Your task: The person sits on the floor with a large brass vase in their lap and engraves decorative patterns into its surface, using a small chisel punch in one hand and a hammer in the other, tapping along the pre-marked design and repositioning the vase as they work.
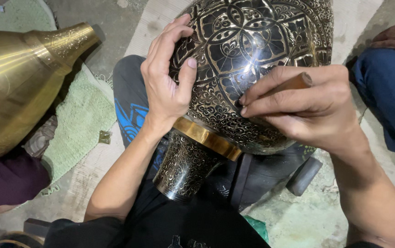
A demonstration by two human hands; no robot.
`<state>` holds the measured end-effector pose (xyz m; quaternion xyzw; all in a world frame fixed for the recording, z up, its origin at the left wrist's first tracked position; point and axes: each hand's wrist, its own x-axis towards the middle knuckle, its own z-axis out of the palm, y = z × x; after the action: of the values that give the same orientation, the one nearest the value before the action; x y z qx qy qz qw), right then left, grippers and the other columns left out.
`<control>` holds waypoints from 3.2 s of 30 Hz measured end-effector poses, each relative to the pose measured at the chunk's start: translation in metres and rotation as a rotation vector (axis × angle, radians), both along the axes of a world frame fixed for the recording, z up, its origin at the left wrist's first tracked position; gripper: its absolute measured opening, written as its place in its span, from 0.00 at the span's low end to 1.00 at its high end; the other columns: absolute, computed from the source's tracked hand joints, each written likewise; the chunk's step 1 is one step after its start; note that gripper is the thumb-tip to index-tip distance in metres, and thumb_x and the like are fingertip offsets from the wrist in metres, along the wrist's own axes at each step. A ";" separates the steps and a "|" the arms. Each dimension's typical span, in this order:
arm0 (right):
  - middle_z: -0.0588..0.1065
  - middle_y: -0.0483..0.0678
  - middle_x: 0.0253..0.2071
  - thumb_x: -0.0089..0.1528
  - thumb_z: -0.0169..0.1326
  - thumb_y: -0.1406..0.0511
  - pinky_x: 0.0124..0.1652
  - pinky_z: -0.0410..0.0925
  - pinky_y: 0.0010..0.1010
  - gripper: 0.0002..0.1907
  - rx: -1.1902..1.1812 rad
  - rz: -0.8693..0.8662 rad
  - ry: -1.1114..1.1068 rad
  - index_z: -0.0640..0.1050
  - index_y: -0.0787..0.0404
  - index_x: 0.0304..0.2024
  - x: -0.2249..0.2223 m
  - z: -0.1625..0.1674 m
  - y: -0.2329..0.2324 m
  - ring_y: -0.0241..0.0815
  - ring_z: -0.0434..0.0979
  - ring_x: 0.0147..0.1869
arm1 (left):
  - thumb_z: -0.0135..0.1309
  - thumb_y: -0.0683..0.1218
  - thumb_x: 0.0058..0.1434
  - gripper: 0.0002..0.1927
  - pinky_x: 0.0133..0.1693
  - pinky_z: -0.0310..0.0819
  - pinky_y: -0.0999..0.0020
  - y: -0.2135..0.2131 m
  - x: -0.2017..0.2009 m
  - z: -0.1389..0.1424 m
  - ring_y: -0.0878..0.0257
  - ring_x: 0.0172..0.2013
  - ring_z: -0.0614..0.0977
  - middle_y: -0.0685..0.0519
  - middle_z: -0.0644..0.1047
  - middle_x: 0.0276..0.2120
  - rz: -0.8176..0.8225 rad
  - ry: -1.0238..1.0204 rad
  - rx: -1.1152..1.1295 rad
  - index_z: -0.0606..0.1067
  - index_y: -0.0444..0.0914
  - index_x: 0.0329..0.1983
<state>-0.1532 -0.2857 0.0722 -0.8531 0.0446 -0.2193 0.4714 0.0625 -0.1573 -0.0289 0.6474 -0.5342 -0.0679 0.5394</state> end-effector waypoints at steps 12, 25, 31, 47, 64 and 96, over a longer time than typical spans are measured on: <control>0.80 0.55 0.37 0.50 0.56 0.77 0.44 0.78 0.29 0.12 0.031 0.062 -0.023 0.83 0.66 0.37 -0.005 -0.005 -0.005 0.44 0.85 0.42 | 0.51 0.53 0.73 0.21 0.69 0.70 0.61 0.001 0.000 0.001 0.50 0.66 0.78 0.41 0.76 0.63 -0.012 0.023 -0.002 0.73 0.31 0.58; 0.81 0.54 0.37 0.53 0.60 0.77 0.40 0.78 0.29 0.09 -0.016 0.094 -0.068 0.83 0.66 0.36 -0.008 -0.015 -0.010 0.44 0.85 0.41 | 0.50 0.55 0.74 0.22 0.69 0.69 0.61 0.002 0.000 -0.003 0.51 0.67 0.77 0.42 0.76 0.64 -0.013 0.018 0.014 0.73 0.31 0.58; 0.81 0.55 0.38 0.54 0.60 0.77 0.39 0.79 0.29 0.09 -0.020 0.138 -0.059 0.83 0.66 0.37 -0.009 -0.014 -0.013 0.43 0.85 0.40 | 0.50 0.55 0.74 0.24 0.69 0.70 0.61 0.001 0.001 -0.004 0.50 0.66 0.78 0.42 0.76 0.64 -0.010 0.018 0.009 0.74 0.32 0.61; 0.82 0.51 0.40 0.55 0.60 0.76 0.39 0.78 0.25 0.10 -0.028 0.122 -0.047 0.84 0.63 0.39 -0.015 -0.018 -0.014 0.38 0.85 0.40 | 0.51 0.52 0.73 0.21 0.69 0.69 0.61 0.002 -0.001 0.002 0.49 0.66 0.78 0.41 0.76 0.63 -0.014 0.020 0.010 0.74 0.31 0.58; 0.82 0.51 0.41 0.55 0.60 0.75 0.39 0.79 0.25 0.10 -0.104 0.189 -0.019 0.85 0.61 0.38 -0.022 -0.021 -0.021 0.39 0.86 0.40 | 0.51 0.53 0.73 0.22 0.69 0.70 0.60 0.001 -0.001 -0.001 0.50 0.66 0.78 0.42 0.76 0.63 -0.008 0.013 0.010 0.74 0.31 0.59; 0.79 0.50 0.41 0.59 0.61 0.81 0.43 0.70 0.20 0.09 0.074 -0.686 0.085 0.82 0.69 0.40 0.078 0.009 0.033 0.32 0.77 0.41 | 0.50 0.51 0.67 0.21 0.70 0.61 0.46 0.001 0.010 0.013 0.45 0.67 0.74 0.44 0.74 0.66 -0.012 0.022 0.083 0.75 0.35 0.59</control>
<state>-0.0749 -0.2531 0.0809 -0.7790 0.3564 -0.3273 0.3987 0.0722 -0.1563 -0.0155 0.6652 -0.5287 -0.1003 0.5176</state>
